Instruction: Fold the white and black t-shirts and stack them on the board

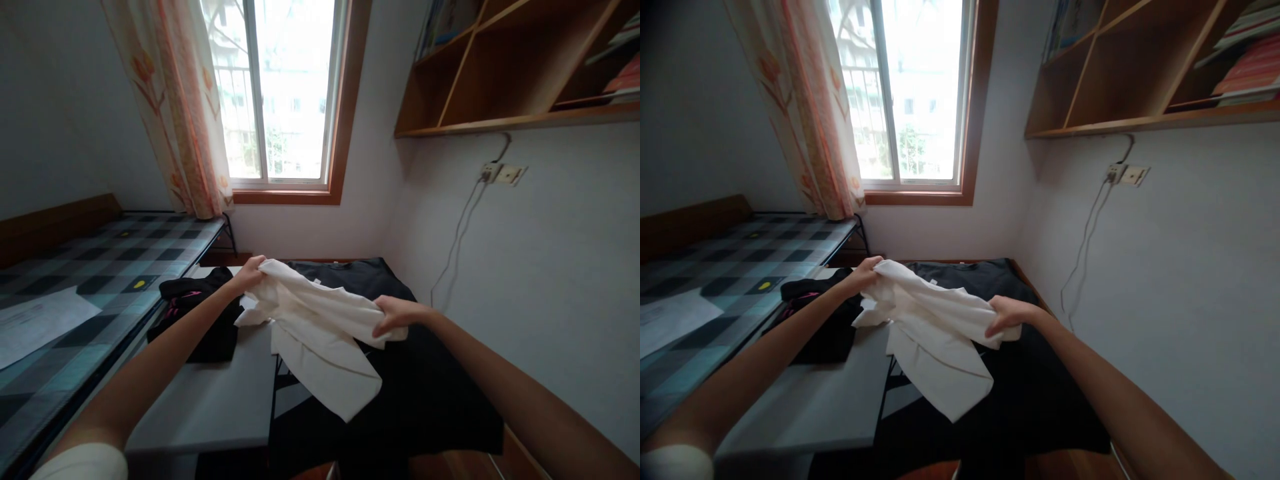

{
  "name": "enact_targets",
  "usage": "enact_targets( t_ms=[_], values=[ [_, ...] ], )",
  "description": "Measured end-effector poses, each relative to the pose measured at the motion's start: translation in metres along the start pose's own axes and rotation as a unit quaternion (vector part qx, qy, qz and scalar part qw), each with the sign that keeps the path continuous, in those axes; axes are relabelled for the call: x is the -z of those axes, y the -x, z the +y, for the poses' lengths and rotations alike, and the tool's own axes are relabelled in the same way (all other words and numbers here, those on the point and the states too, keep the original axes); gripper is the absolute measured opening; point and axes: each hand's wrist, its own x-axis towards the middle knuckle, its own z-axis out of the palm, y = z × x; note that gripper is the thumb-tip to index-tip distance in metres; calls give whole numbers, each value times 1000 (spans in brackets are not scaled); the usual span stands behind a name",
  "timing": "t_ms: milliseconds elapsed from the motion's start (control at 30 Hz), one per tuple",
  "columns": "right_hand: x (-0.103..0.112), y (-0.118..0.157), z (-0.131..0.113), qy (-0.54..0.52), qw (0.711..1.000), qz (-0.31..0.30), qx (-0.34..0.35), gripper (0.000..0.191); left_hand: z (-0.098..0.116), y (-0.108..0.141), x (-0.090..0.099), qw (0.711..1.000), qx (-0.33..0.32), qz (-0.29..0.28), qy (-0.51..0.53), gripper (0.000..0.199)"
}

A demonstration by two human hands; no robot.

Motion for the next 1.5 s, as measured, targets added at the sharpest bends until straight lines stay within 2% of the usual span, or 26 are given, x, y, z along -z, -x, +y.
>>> enact_targets(
  t_ms=[33, 67, 133, 200, 233, 267, 300, 333, 433, 500, 533, 567, 633, 700, 767, 833, 900, 967, 1033, 1067, 1133, 1233, 1267, 1333, 1433, 1500],
  values=[
    [-5, -2, 4, 32, 999, -26, -21, 20, 0, 3, -1, 1000, -3, -9, 0, 26],
    [-9, -5, 8, 55, 998, -13, -30, 15, 0, 6, -2, 1000, -9, -29, -2, 28],
    [-9, -13, 12, 50, 995, 91, -8, 11, 2, 12, -2, 993, -24, -118, -7, 33],
    [-3, -18, 10, -38, 980, 191, 38, 11, 3, 20, -1, 967, -24, -252, -38, 36],
    [1, -19, 7, -99, 970, 217, 54, 15, 4, 24, -2, 949, -19, -306, -73, 36],
    [5, -19, 3, -160, 959, 224, 63, 20, 3, 27, -4, 934, -11, -332, -129, 36],
    [9, -17, -2, -209, 952, 215, 65, 26, 2, 31, -6, 923, -5, -328, -199, 34],
    [11, -14, -6, -240, 949, 192, 64, 32, 0, 33, -8, 914, -4, -297, -276, 30],
    [10, -4, -15, -211, 974, 59, 60, 45, -6, 35, -13, 892, -13, -147, -427, 11],
    [2, 1, -14, -113, 991, -45, 60, 54, -8, 32, -12, 903, -23, -82, -422, 13],
    [-3, 2, -12, -55, 994, -81, 52, 57, -7, 30, -11, 918, -27, -66, -389, 14],
    [-9, 1, -8, 4, 994, -105, 35, 56, -6, 29, -11, 937, -31, -63, -343, 14],
    [-19, -3, 0, 102, 990, -100, -12, 44, 0, 28, -11, 966, -44, -83, -242, 10],
    [-22, -8, 7, 139, 989, -38, -39, 24, 9, 33, -12, 978, -62, -111, -166, 12],
    [-18, -11, 11, 92, 994, 49, -15, 12, 18, 40, -11, 978, -73, -153, -119, 22],
    [-10, -10, 12, -37, 992, 122, 25, 13, 27, 48, -8, 965, -65, -226, -112, 28],
    [-2, -7, 9, -187, 969, 152, 53, 22, 34, 54, -5, 943, -42, -256, -207, 29],
    [3, -2, 4, -289, 942, 157, 66, 32, 42, 56, -2, 914, -34, -185, -358, 21],
    [8, 1, -5, -314, 928, 185, 79, 34, 52, 54, 1, 887, -51, -59, -455, 13],
    [12, 3, -10, -299, 924, 222, 87, 32, 60, 52, 4, 878, -67, 4, -474, 16],
    [23, 8, -24, -226, 908, 333, 112, 27, 79, 49, 11, 862, -99, 120, -482, 27],
    [48, 22, -46, -86, 841, 510, 161, 30, 113, 47, 24, 841, -155, 245, -458, 27],
    [57, 30, -53, -55, 813, 553, 176, 33, 124, 48, 28, 843, -167, 262, -440, 25],
    [73, 47, -66, -18, 761, 615, 207, 34, 142, 52, 33, 866, -178, 264, -386, 21],
    [88, 78, -83, 10, 698, 667, 259, 30, 163, 64, 38, 922, -214, 197, -254, 21],
    [95, 102, -94, 21, 668, 687, 287, 23, 175, 75, 40, 946, -254, 142, -145, 28]
  ],
)
